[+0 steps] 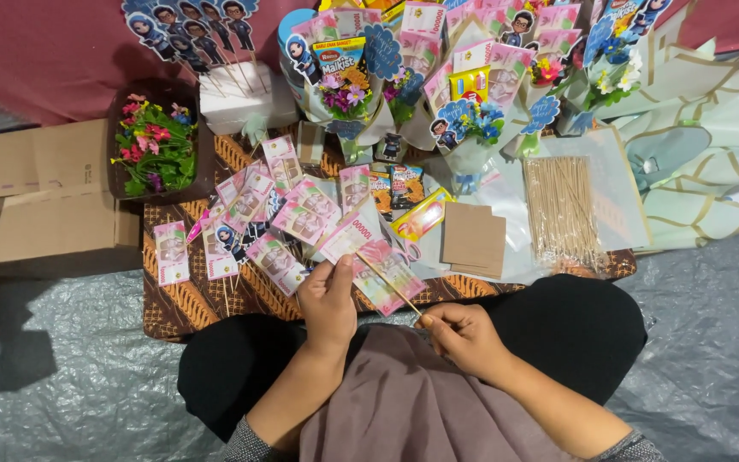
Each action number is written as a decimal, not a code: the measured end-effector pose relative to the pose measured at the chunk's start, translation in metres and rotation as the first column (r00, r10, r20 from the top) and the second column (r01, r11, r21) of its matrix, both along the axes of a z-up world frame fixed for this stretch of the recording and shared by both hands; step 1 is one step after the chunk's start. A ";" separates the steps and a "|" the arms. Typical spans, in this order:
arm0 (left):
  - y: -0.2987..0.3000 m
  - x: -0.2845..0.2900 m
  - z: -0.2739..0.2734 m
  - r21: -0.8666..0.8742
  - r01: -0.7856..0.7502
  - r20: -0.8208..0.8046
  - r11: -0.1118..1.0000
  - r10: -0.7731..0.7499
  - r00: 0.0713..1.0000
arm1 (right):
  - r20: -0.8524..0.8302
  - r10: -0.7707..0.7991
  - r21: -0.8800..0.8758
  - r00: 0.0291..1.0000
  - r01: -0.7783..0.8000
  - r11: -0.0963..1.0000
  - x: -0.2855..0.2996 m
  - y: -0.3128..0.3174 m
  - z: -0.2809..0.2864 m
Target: Assembling a money bouquet by folding banknotes, attaching them to sticks, and arranging them with decorative paper and stickers.
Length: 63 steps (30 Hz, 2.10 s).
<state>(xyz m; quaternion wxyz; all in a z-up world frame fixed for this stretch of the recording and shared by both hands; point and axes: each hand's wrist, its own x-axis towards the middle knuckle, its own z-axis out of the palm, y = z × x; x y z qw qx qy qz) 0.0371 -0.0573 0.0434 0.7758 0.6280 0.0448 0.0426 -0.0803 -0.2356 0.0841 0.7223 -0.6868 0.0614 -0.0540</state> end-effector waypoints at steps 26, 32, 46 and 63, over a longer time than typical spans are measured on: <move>-0.002 0.006 0.053 -0.005 0.042 -0.010 0.999 -0.042 0.999 | 0.075 0.066 0.061 0.995 -0.070 0.996 0.002 0.006 -0.020; -0.006 0.000 0.038 -0.043 0.064 -0.017 0.997 -0.065 0.998 | 0.129 0.033 0.036 0.991 -0.038 0.999 0.003 0.008 -0.022; -0.008 -0.006 0.047 -0.012 0.098 -0.012 0.995 -0.098 0.995 | 0.135 0.016 -0.030 0.991 -0.012 0.999 0.007 0.011 -0.017; 0.007 0.033 0.006 0.177 0.066 -0.220 0.982 -0.026 0.975 | -0.286 -0.127 -0.182 0.950 0.076 0.980 0.026 -0.020 -0.089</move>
